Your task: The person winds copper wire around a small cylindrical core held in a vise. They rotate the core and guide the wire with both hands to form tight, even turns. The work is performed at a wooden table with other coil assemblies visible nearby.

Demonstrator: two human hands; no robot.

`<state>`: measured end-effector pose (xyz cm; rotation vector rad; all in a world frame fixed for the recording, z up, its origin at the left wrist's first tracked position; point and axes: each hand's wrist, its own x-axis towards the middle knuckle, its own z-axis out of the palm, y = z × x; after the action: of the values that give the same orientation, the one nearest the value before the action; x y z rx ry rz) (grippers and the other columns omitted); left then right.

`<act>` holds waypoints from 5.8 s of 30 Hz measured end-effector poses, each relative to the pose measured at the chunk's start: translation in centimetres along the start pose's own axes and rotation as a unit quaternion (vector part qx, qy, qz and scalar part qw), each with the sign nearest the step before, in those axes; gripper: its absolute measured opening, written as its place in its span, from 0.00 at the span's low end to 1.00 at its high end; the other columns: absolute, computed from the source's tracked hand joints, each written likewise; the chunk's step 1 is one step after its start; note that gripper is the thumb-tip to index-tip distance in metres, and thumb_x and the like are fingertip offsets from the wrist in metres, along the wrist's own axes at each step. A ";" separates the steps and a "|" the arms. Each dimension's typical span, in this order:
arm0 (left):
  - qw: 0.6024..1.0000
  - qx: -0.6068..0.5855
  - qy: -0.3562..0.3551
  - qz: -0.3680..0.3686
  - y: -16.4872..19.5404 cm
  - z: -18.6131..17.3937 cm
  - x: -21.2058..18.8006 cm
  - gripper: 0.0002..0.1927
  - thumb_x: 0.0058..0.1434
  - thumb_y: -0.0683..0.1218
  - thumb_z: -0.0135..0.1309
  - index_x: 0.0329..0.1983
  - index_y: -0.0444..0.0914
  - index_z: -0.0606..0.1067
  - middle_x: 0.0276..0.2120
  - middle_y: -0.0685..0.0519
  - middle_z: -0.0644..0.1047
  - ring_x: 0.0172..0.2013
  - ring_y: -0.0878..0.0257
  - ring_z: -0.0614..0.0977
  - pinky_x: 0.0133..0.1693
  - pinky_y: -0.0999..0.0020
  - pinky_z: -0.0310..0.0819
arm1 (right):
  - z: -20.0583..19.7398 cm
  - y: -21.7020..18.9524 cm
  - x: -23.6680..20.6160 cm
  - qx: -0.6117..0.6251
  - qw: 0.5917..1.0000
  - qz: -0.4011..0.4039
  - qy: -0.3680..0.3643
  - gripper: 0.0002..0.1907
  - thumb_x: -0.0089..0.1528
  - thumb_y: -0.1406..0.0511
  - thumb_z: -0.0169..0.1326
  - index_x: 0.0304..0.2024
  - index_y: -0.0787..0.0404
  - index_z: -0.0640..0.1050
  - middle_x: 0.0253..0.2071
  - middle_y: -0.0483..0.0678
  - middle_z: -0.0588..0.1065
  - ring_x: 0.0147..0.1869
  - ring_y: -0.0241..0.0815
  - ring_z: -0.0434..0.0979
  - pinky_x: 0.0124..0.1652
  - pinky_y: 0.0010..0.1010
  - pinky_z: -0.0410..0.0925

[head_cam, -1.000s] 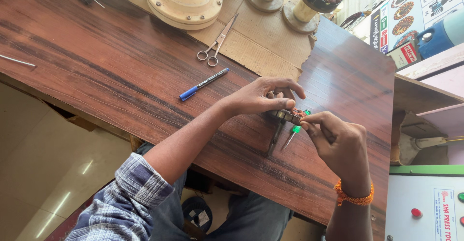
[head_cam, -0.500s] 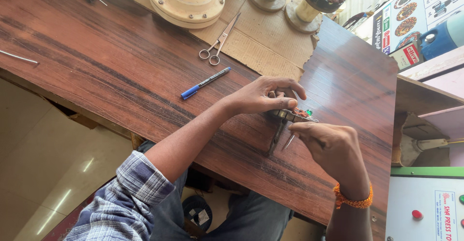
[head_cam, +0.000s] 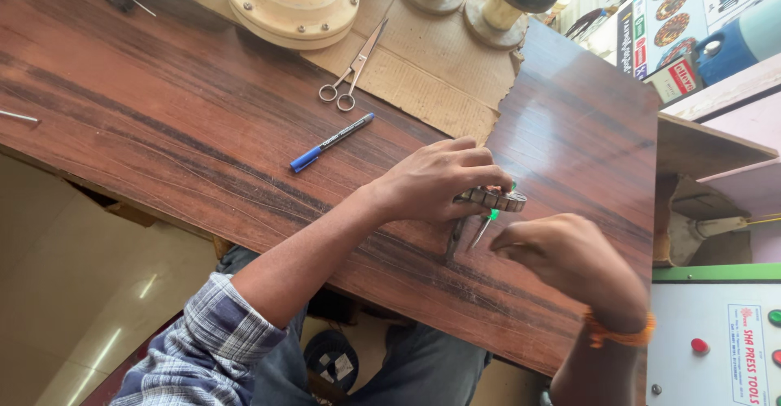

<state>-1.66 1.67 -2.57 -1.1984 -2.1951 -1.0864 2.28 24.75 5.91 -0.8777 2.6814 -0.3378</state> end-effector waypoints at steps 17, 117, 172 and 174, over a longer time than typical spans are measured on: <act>0.997 0.064 -0.016 0.036 0.0 -0.6 0.0 0.20 0.63 0.53 0.59 0.57 0.45 0.73 0.43 0.57 0.77 0.46 0.58 0.77 0.51 0.58 0.73 | 1.2 0.9 2.4 0.138 0.928 0.053 0.342 0.02 0.66 0.70 0.63 0.40 0.65 0.83 0.25 0.40 0.72 0.29 0.25 0.63 0.29 0.21 0.57; 1.000 0.028 -0.004 0.003 -0.3 -0.7 0.0 0.19 0.63 0.57 0.61 0.51 0.44 0.76 0.40 0.57 0.79 0.46 0.59 0.79 0.47 0.59 0.77 | 0.4 0.0 0.7 0.216 0.915 0.062 0.334 0.03 0.65 0.71 0.61 0.40 0.68 0.82 0.33 0.42 0.79 0.36 0.26 0.71 0.35 0.20 0.65; 0.900 -0.395 0.024 -0.181 -3.0 -1.1 -0.1 0.47 0.59 0.66 0.61 0.77 0.47 0.57 0.48 0.56 0.82 0.42 0.70 0.80 0.48 0.69 0.75 | 0.4 -0.5 4.0 0.144 0.945 0.096 0.278 0.06 0.61 0.65 0.64 0.37 0.61 0.85 0.15 0.40 0.65 0.21 0.27 0.56 0.22 0.28 0.53; 0.868 -0.451 -0.012 -0.208 -2.9 -1.0 -0.4 0.46 0.61 0.64 0.61 0.77 0.47 0.55 0.42 0.57 0.84 0.40 0.71 0.79 0.46 0.71 0.71 | 0.4 -0.9 3.7 0.134 0.951 0.081 0.267 0.05 0.61 0.67 0.62 0.39 0.60 0.85 0.14 0.41 0.68 0.20 0.27 0.58 0.21 0.27 0.54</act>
<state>-3.91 -0.30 -3.47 -1.0348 -2.0238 -2.4667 0.04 21.72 5.08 -0.5332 3.0519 -1.0000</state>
